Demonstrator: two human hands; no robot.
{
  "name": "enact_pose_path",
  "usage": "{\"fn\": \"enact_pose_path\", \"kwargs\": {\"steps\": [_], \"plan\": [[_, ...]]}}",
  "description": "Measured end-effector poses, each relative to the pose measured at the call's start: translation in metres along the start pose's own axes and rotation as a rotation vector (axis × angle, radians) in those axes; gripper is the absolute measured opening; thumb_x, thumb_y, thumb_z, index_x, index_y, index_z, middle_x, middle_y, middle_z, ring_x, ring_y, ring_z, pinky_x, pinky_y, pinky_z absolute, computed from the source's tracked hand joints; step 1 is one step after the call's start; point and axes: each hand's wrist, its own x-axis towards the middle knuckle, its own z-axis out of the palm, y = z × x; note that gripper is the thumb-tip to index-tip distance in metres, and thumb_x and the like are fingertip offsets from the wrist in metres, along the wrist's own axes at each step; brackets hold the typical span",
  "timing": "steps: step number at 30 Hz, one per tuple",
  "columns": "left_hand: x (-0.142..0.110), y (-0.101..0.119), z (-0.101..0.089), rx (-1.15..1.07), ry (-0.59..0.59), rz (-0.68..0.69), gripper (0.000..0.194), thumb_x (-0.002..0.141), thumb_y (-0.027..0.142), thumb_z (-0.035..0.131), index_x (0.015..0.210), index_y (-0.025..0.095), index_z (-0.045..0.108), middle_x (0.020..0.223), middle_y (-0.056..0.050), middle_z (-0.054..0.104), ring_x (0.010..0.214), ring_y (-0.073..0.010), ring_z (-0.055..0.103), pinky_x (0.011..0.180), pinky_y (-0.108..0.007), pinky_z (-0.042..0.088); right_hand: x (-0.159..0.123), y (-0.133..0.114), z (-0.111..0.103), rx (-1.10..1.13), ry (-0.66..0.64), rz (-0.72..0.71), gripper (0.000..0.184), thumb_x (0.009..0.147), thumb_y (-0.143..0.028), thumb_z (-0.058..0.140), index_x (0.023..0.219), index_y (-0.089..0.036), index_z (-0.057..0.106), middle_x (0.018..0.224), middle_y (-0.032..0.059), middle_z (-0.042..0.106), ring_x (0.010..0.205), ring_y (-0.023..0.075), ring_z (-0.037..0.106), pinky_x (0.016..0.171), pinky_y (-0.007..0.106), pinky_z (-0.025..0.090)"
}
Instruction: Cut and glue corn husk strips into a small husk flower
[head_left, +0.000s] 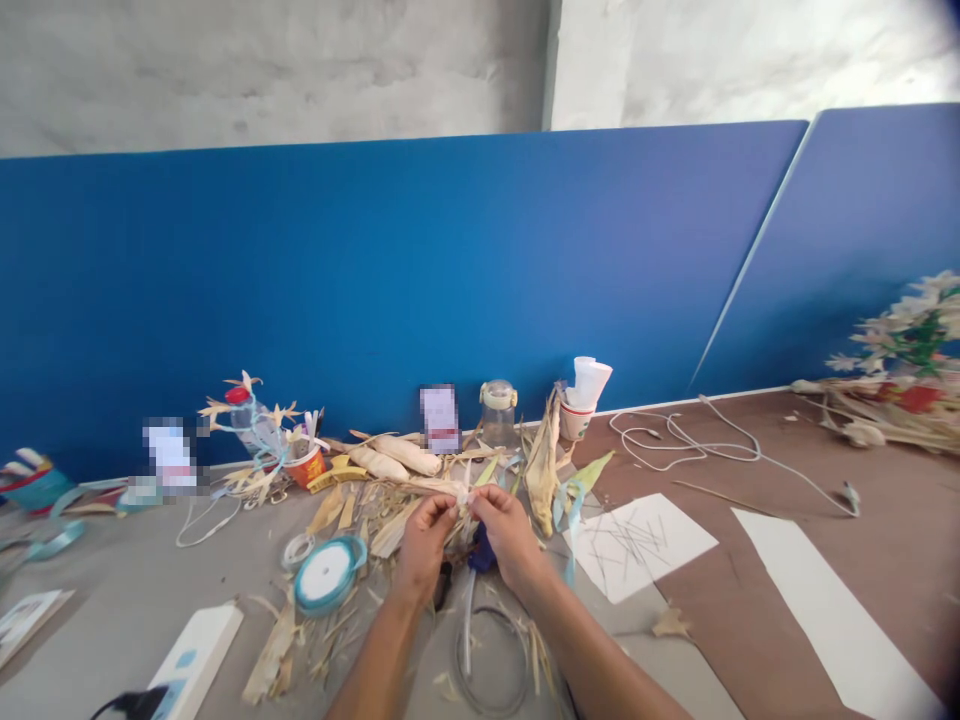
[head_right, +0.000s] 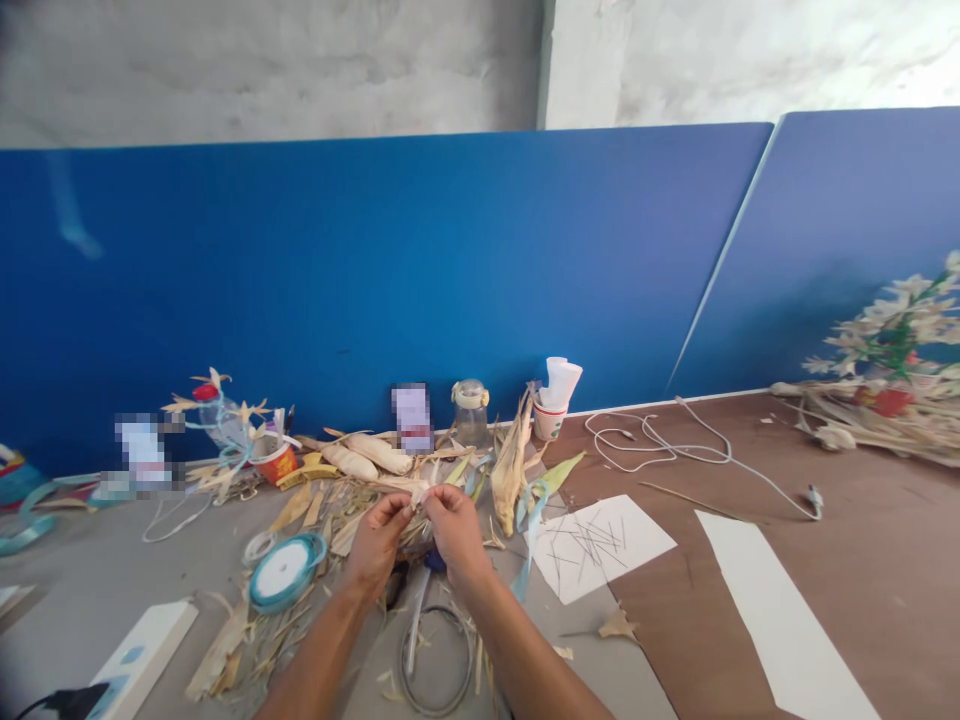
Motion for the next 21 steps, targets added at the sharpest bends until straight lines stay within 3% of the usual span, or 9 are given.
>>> {"fn": "enact_pose_path", "kwargs": {"steps": [10,21], "plan": [[-0.004,0.006,0.007,-0.02,-0.136,-0.09,0.023,0.066,0.026,0.074,0.087,0.016,0.072,0.084,-0.007,0.071,0.08,-0.0205,0.061,0.079,-0.03,0.042,0.0,0.006,-0.005,0.049,-0.022,0.018,0.017,0.061,-0.028,0.061,0.051,-0.018,0.053,0.049,-0.0048,0.046,0.049,0.0093,0.038,0.052,0.023,0.03],[-0.007,0.015,0.012,-0.249,-0.109,-0.211,0.019,0.057,0.024,0.081,0.067,0.014,0.069,0.066,-0.002,0.065,0.063,-0.0113,0.055,0.067,-0.024,0.039,0.003,0.013,-0.012,0.117,-0.056,0.065,0.018,0.062,-0.029,0.063,0.052,-0.018,0.054,0.049,-0.0048,0.047,0.047,0.0095,0.039,0.051,0.023,0.031]]}}
